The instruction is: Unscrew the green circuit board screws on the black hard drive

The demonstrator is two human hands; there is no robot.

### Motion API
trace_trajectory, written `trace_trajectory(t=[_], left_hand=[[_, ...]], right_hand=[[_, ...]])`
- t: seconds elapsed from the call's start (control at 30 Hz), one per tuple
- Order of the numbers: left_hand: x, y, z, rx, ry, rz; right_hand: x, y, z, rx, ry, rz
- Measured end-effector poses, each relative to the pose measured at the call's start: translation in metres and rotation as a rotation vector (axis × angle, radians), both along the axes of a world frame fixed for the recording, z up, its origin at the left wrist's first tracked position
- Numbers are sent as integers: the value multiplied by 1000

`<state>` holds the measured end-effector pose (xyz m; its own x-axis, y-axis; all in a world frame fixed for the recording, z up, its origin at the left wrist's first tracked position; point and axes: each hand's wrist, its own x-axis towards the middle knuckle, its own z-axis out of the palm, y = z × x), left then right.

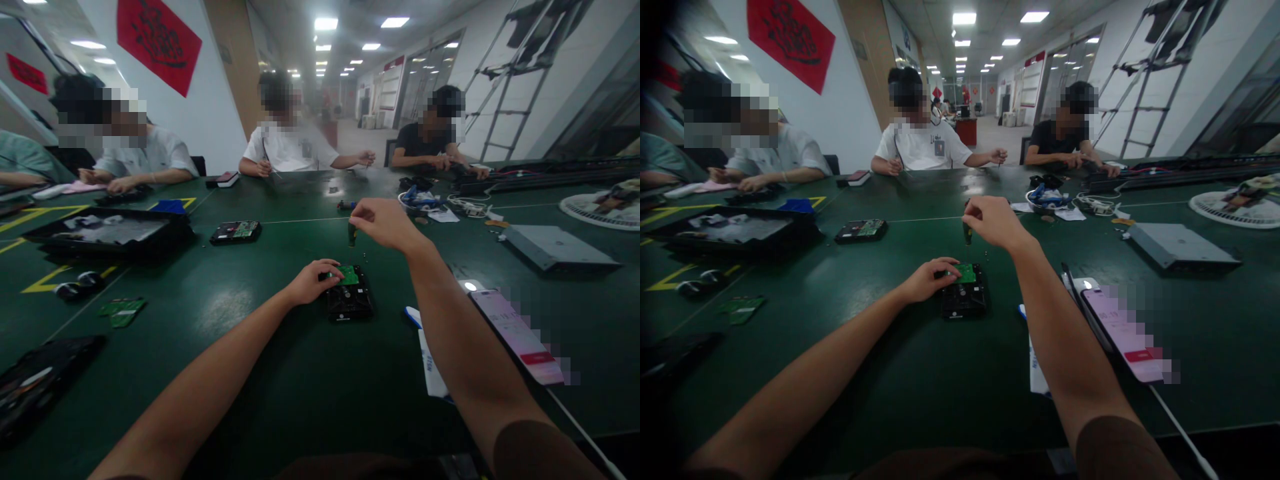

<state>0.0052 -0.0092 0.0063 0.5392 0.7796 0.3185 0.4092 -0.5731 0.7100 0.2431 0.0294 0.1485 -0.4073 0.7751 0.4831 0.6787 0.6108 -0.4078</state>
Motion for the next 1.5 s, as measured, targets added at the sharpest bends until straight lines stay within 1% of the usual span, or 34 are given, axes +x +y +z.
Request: trace_trajectory(t=[0.13,0.33,0.5,0.73,0.9,1.07,1.17,1.5], left_hand=[[0,0,0,5,5,4],[0,0,1,14,13,3],[0,0,-1,15,7,-4],[-1,2,-4,18,1,-6],[-1,0,-2,23,11,-1],[-1,0,-1,13,4,10],[-1,-1,-1,11,8,11],[1,-2,1,18,6,1]], right_hand=[[0,1,-1,14,-6,-5],[0,1,-3,-13,52,32],[0,0,-1,-11,19,38],[-1,0,-1,-12,29,12],[-1,0,-1,2,19,25],[-1,-2,0,16,8,-14],[-2,-3,0,16,9,-11],[-1,-1,-1,-18,32,14]])
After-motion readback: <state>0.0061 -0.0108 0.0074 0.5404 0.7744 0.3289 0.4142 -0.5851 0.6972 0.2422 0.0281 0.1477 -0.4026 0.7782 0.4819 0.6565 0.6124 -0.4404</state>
